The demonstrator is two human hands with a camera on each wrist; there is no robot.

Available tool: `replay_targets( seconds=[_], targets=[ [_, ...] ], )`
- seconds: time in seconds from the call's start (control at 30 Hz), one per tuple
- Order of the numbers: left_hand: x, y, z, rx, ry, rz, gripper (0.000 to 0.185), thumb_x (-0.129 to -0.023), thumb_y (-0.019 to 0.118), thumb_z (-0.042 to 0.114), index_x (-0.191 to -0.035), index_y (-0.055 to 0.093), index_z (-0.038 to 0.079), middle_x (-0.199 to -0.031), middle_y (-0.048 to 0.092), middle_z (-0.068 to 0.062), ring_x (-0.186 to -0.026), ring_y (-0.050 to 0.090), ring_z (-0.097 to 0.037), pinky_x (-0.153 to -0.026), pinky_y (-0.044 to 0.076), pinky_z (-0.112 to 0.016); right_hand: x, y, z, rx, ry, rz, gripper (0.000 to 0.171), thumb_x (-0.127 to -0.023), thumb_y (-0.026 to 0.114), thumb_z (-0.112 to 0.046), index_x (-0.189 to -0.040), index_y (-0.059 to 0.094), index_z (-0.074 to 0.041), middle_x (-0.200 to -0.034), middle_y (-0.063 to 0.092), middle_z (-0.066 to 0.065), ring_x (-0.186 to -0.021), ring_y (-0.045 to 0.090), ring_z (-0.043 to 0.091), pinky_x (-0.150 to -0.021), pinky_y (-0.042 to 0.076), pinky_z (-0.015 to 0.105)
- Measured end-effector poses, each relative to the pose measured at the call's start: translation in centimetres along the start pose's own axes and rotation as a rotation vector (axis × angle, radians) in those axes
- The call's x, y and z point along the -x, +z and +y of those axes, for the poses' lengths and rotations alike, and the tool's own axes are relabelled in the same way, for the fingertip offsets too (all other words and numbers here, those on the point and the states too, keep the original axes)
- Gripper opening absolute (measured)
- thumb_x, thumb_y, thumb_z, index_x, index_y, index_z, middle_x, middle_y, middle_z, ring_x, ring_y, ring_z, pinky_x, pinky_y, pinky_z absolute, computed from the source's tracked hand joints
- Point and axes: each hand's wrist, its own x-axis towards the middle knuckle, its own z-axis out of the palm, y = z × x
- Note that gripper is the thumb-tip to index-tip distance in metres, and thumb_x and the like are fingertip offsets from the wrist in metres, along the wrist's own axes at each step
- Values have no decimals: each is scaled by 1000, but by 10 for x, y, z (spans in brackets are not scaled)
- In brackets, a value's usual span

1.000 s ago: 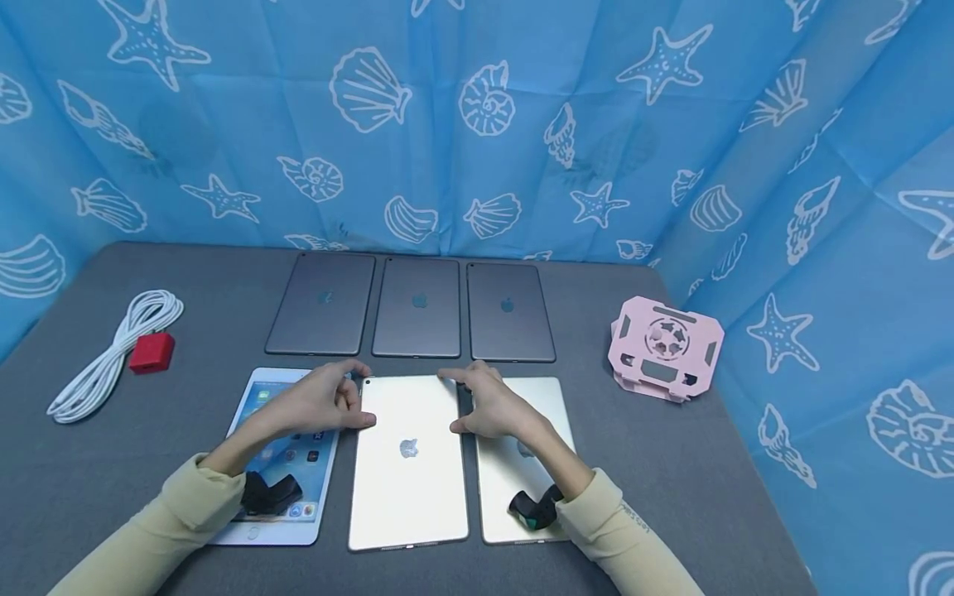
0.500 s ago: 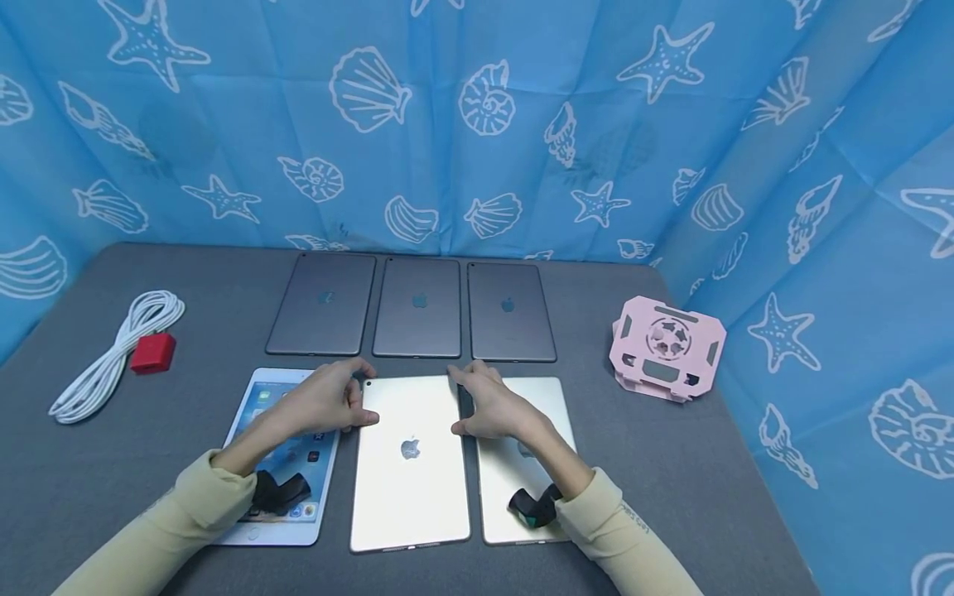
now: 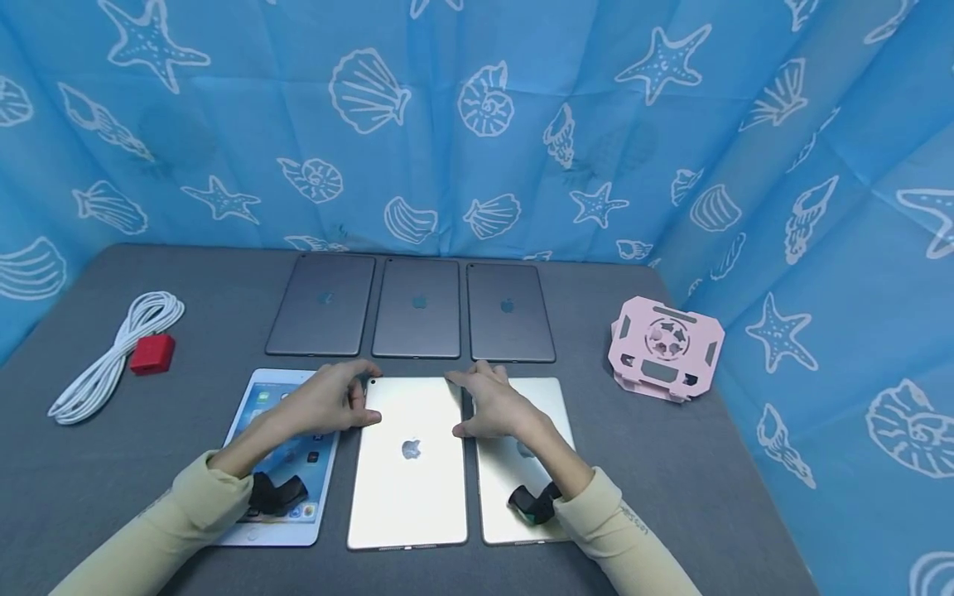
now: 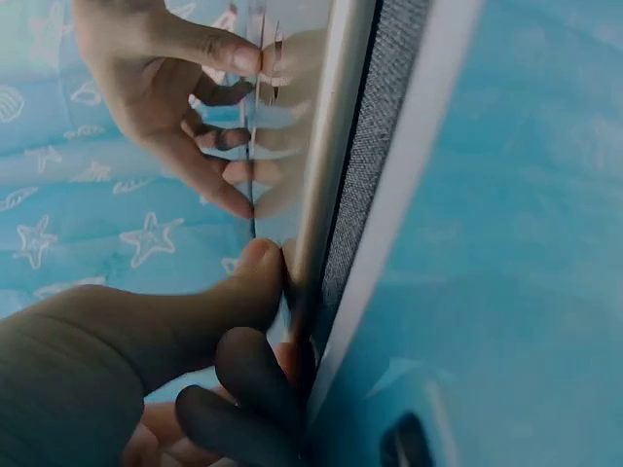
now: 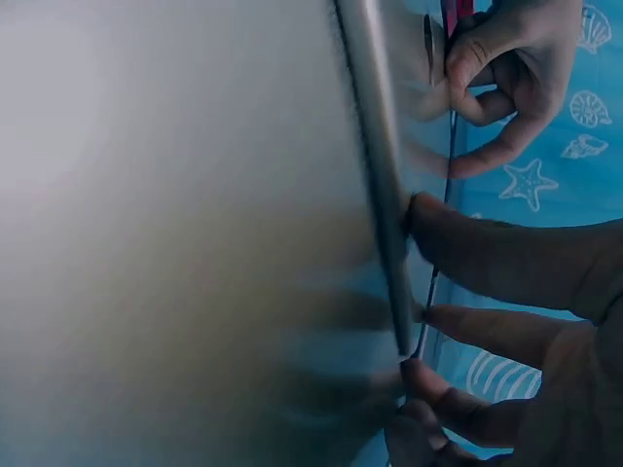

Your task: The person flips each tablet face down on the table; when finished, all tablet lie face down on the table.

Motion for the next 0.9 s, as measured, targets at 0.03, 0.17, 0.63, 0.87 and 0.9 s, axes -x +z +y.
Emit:
replay_targets(
  seconds=[0.03,0.17,0.63,0.87,0.9],
  targets=[
    [1,-1,0,-3,15,-3,60,-85,83,14,-135,57,-7,-69,63,0,-52,51,-8,-52,42,-23,0,0,-2,0,-4,-2,77,-82,87,-19,-151,51,-12,-142,50,22,-125,45,36,-95,50,57],
    [8,-10,-3,-18,35,-16,65,-86,83,17,-140,55,-5,-79,62,-4,-54,50,-8,-54,42,-24,0,-1,-12,-5,-39,0,73,-85,85,-24,-150,53,-12,-141,51,22,-123,45,36,-94,49,56],
    [50,-65,-33,-323,-125,40,76,-82,85,38,-144,56,5,-119,65,-23,-100,65,-36,-80,57,-54,-37,19,-70,16,-169,-47,69,-90,80,-31,-150,52,-12,-152,49,19,-141,41,43,-110,43,59],
    [73,-78,-62,-384,-161,45,75,-79,87,40,-139,60,5,-113,65,-24,-98,64,-37,-75,57,-54,-54,36,-93,107,-158,-54,76,-90,78,-41,-155,46,-15,-157,43,16,-133,42,33,-106,40,45],
    [74,-78,-65,-381,-166,43,74,-79,87,39,-139,60,5,-113,65,-23,-98,64,-37,-76,57,-55,-55,37,-95,122,-159,-54,78,-90,78,-42,-155,45,-15,-156,43,16,-130,42,31,-104,40,43]
  ],
)
